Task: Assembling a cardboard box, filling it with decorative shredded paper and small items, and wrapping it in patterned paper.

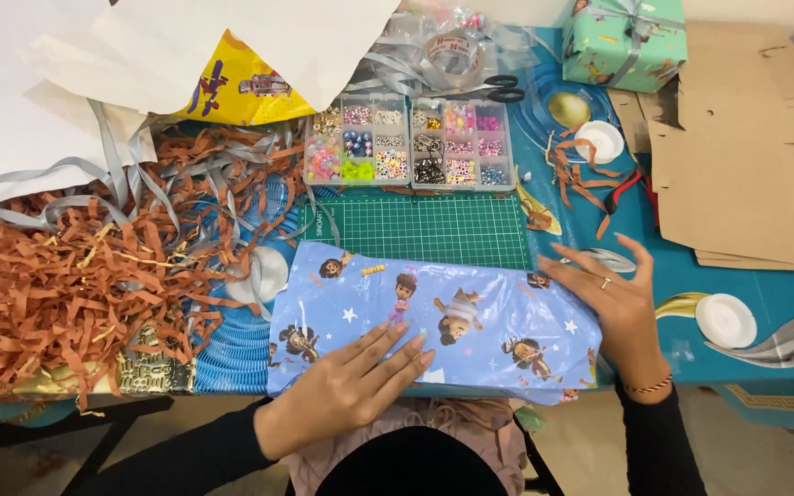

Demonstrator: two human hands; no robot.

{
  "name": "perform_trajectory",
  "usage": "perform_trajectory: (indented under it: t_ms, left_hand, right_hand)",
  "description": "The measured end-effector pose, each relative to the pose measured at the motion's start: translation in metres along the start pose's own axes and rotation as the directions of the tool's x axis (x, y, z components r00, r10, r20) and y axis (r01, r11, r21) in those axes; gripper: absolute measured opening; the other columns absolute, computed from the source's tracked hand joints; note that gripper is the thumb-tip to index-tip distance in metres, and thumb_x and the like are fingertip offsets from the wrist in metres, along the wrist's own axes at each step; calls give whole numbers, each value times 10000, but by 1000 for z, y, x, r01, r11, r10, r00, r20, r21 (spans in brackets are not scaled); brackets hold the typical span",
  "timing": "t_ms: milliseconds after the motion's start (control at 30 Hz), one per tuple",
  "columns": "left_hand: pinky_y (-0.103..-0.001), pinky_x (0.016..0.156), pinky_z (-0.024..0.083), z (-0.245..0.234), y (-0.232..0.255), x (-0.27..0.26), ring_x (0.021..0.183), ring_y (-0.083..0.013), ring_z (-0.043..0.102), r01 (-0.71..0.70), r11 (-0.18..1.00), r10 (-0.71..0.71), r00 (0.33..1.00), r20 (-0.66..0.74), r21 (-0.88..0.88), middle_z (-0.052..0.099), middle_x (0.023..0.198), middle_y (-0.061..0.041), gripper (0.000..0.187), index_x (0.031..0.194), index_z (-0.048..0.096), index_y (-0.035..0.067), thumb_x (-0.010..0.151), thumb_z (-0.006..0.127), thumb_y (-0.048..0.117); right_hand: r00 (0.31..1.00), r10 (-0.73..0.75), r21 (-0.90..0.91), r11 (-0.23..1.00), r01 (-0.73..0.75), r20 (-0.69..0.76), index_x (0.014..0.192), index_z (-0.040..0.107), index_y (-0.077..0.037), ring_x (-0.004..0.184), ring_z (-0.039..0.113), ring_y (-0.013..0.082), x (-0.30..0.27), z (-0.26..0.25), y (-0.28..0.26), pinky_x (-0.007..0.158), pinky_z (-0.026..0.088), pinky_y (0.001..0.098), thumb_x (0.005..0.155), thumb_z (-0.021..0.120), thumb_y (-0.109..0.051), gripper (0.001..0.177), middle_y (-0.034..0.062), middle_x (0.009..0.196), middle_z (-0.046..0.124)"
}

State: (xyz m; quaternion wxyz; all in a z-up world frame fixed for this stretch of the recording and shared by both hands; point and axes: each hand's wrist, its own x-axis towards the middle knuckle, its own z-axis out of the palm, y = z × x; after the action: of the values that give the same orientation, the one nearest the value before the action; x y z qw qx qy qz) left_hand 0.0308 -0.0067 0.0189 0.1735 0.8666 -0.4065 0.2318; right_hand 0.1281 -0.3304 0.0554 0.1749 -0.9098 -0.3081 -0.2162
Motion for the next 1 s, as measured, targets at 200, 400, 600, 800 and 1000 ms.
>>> perform_trajectory:
  t_ms: [200,400,600,800,1000]
  left_hand:
    - [-397,1055,546,0,0,0,1246,-283,660,9,1000,-9,1000,10,10,689,1353,-127,389,1308,667,20,941,711,139]
    - [-397,1026,565,0,1,-2,1219,-292,678,21,1000,-21,1000,-20,16,705,1324,-134,369,1276,685,11,929,723,131]
    - [-392,1029,568,3,2,1,1199,-288,692,25,999,-24,998,-54,20,741,1260,-130,326,1233,720,15,922,728,113]
    - [-389,1003,580,-21,5,1,1148,-268,710,111,989,-126,978,-166,-99,763,1145,-88,281,1104,738,35,890,774,214]
    - [-257,606,464,-77,-12,-25,606,-118,559,635,633,-773,554,-309,-443,692,756,-14,216,965,719,51,917,581,210]
  right_hand:
    - [996,-4,-139,990,-9,-92,1022,797,-182,1209,682,162,-6,11,17,1240,263,604,836,787,-81,212,6,1137,787]
    - [969,128,-400,893,-205,-210,1098,855,-67,1205,765,244,-50,-20,59,1336,312,500,954,936,27,191,127,1160,830]
    - [986,143,102,986,-134,-84,1183,681,36,1279,651,334,-24,-27,-92,1251,426,533,844,736,72,345,165,1274,704]
    - [984,-41,273,962,-9,175,1400,572,-44,1396,542,259,-11,23,-131,1169,419,420,823,744,-195,621,106,1474,592]
    - [980,-107,177,981,77,170,1314,687,-271,1401,524,278,-16,30,-127,1205,387,451,657,728,-114,677,80,1528,532]
